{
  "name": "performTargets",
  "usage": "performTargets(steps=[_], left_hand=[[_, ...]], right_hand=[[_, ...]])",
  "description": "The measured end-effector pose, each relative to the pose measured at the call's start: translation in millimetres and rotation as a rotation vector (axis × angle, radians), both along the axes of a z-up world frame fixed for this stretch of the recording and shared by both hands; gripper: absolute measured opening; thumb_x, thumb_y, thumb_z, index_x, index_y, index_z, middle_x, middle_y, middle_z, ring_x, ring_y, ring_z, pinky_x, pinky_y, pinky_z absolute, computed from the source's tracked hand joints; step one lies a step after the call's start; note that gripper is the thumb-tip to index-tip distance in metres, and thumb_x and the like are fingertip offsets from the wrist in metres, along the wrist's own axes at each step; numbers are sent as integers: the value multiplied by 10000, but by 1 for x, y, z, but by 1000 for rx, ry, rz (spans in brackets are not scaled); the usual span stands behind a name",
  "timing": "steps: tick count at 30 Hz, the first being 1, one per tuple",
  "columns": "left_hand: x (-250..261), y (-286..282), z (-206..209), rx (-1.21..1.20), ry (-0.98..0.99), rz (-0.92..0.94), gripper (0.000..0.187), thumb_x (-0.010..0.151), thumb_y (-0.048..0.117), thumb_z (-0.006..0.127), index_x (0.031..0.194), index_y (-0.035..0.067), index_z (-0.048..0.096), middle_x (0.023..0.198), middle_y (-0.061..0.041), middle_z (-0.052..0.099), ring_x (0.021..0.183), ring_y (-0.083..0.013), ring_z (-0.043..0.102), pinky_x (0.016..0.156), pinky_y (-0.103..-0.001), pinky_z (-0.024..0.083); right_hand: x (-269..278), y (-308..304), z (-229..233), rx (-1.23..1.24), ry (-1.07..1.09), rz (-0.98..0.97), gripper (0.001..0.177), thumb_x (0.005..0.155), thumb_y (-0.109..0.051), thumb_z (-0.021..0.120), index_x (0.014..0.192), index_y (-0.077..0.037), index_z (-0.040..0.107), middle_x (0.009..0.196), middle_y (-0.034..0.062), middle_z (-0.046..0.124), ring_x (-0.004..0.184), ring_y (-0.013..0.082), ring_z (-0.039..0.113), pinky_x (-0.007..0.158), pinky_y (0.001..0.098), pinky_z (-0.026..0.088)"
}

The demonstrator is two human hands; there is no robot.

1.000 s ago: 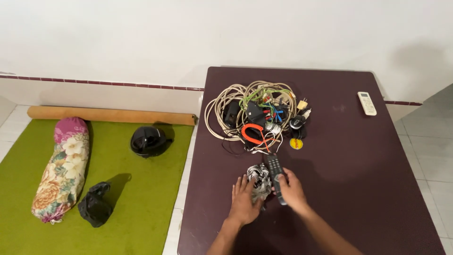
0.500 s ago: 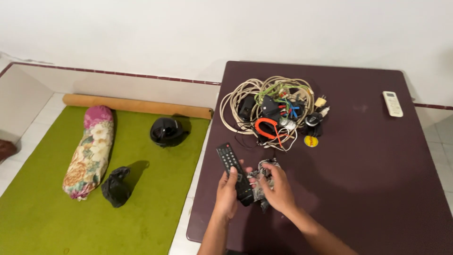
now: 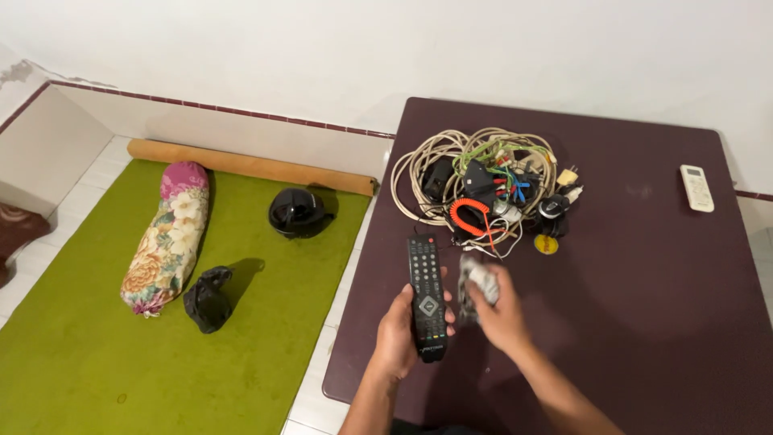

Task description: The person is cleaning multiple remote controls using a cloth over a table.

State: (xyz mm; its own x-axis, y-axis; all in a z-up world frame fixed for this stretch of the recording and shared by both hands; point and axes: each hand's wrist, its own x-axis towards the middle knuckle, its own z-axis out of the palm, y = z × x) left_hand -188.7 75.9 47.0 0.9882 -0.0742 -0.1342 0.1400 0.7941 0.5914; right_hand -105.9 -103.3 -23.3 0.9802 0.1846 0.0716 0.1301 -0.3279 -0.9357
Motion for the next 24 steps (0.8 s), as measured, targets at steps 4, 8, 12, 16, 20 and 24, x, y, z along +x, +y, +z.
performTargets(steps=[4, 8, 12, 16, 20, 24], left_hand=[[2, -18, -15, 126, 166, -7, 563, 1059, 390, 296, 1410, 13, 523, 1053, -112, 706, 829, -203, 679, 747, -384, 587], [5, -31, -27, 244, 180, -54, 541, 1106, 424, 359, 1262, -28, 611, 968, -114, 713, 808, -182, 681, 740, -311, 580], [7, -34, 1, 333, 40, -83, 518, 1096, 450, 335, 1168, 14, 604, 867, -52, 659, 725, -137, 620, 668, -301, 548], [13, -35, 3, 452, 44, -90, 524, 1105, 454, 317, 1152, 13, 596, 813, -69, 648, 671, -150, 607, 650, -286, 523], [11, -38, 13, 441, -17, -91, 485, 1092, 432, 300, 1223, 68, 592, 881, -37, 632, 723, -125, 594, 680, -283, 526], [21, -38, 7, 397, -71, -132, 481, 1117, 435, 292, 1199, 54, 574, 831, -57, 621, 689, -137, 584, 658, -279, 506]], right_hand=[[-12, 6, 76, 288, 62, -34, 322, 1012, -173, 612, 1308, -52, 570, 1057, 141, 673, 878, 332, 663, 789, 366, 523], [-3, 12, 95, -134, -662, 80, 456, 870, -53, 671, 1297, -12, 520, 1146, 229, 586, 1002, 389, 641, 834, 414, 525], [13, 11, 106, -137, -537, -37, 345, 898, -38, 690, 1229, -31, 592, 1090, 155, 647, 942, 347, 694, 771, 409, 550], [9, 14, 116, -178, -510, 23, 330, 848, -58, 725, 1158, -36, 614, 1002, 135, 658, 863, 332, 709, 711, 400, 549], [18, 9, 111, -92, -574, 45, 330, 847, -39, 701, 1166, -28, 618, 1009, 144, 669, 853, 327, 707, 710, 386, 550], [18, 8, 123, 12, -581, -6, 232, 907, -23, 654, 1138, -31, 633, 1006, 134, 667, 867, 290, 698, 751, 371, 546]])
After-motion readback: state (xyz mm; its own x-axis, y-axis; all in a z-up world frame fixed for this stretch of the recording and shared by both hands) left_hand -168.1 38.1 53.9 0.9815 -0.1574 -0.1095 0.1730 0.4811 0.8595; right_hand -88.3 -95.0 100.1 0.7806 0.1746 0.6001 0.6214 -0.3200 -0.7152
